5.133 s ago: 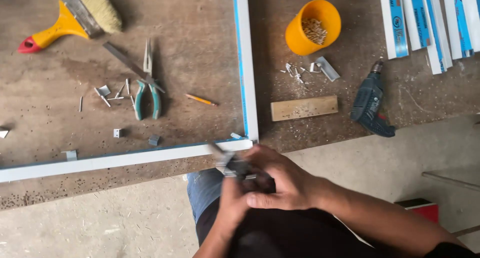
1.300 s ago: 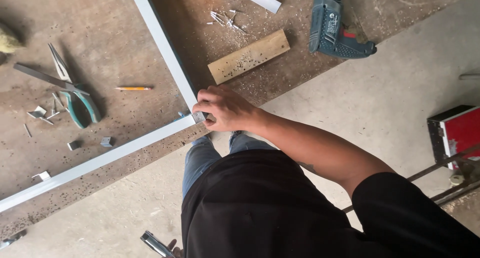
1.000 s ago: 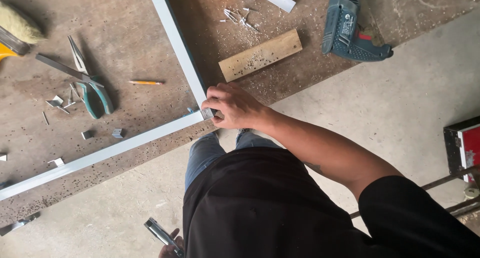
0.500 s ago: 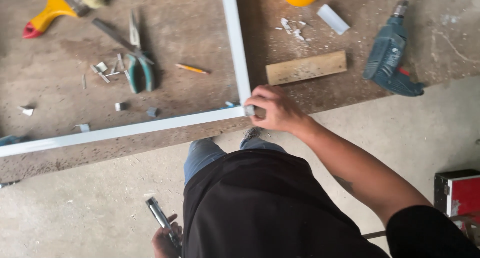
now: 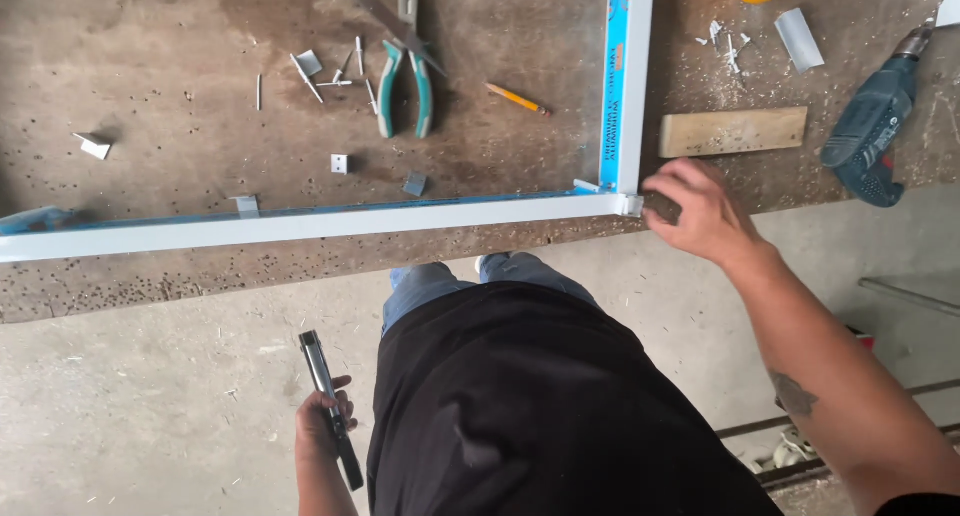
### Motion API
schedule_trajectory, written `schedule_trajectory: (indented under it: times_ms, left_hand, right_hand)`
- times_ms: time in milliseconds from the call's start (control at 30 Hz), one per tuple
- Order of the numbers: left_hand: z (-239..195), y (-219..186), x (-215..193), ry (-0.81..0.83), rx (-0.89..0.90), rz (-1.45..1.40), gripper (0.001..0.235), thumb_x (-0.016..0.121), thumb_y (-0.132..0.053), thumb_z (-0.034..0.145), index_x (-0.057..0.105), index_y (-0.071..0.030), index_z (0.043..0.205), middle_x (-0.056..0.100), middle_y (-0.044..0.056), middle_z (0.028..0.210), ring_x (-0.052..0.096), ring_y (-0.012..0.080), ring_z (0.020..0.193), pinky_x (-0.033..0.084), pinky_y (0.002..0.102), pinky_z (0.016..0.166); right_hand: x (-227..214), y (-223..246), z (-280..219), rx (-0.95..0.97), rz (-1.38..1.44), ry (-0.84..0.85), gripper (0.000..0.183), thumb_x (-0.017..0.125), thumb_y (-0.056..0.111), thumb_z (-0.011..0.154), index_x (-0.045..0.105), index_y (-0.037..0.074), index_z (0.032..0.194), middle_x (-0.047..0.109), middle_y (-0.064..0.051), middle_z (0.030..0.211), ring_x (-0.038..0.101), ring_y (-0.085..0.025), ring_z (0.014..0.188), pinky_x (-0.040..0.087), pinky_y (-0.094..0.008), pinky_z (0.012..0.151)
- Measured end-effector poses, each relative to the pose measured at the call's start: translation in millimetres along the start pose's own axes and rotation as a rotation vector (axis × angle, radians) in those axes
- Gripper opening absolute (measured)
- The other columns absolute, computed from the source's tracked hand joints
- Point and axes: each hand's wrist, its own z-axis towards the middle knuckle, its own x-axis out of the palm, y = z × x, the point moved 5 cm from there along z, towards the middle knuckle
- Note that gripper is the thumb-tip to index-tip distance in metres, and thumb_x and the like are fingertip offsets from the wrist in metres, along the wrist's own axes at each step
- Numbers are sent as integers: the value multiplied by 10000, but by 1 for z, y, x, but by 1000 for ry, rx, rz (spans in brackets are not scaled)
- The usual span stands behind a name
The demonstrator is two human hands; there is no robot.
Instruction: Assembling an aluminum frame by drilling holes and fastening components with a rivet gun
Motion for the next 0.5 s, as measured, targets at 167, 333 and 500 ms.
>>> schedule_trajectory:
  times_ms: [167, 333, 500]
  left_hand:
    - [5, -22, -8, 16, -16, 41, 637, 473, -141, 567, 624, 49, 1156, 388, 2, 561, 346, 140, 486, 232, 290, 420]
    - [24, -23, -18, 40, -16, 15, 615, 477, -169, 585, 628, 15, 1151, 364, -32, 598, 343, 127, 488, 228, 289, 426]
    - [24, -21, -17, 38, -25, 34, 637, 477, -165, 566, 629, 13, 1159, 345, -42, 603, 329, 130, 498, 227, 299, 450]
  right_hand:
    - [-18, 15, -8, 323, -30, 167, 496, 726, 164, 857, 624, 95, 1338, 574, -121, 1245, 645, -280, 1119, 524, -437, 934]
    - [-24, 52, 10, 251, -24, 117, 626, 825, 327, 799, 601, 112, 1342, 562, -129, 1267, 610, -297, 1134, 503, -429, 998]
    - [-15, 50, 19, 29, -111, 40, 368, 812, 230, 859, 704, 108, 1189, 604, -66, 1115, 620, -244, 1041, 474, -411, 961]
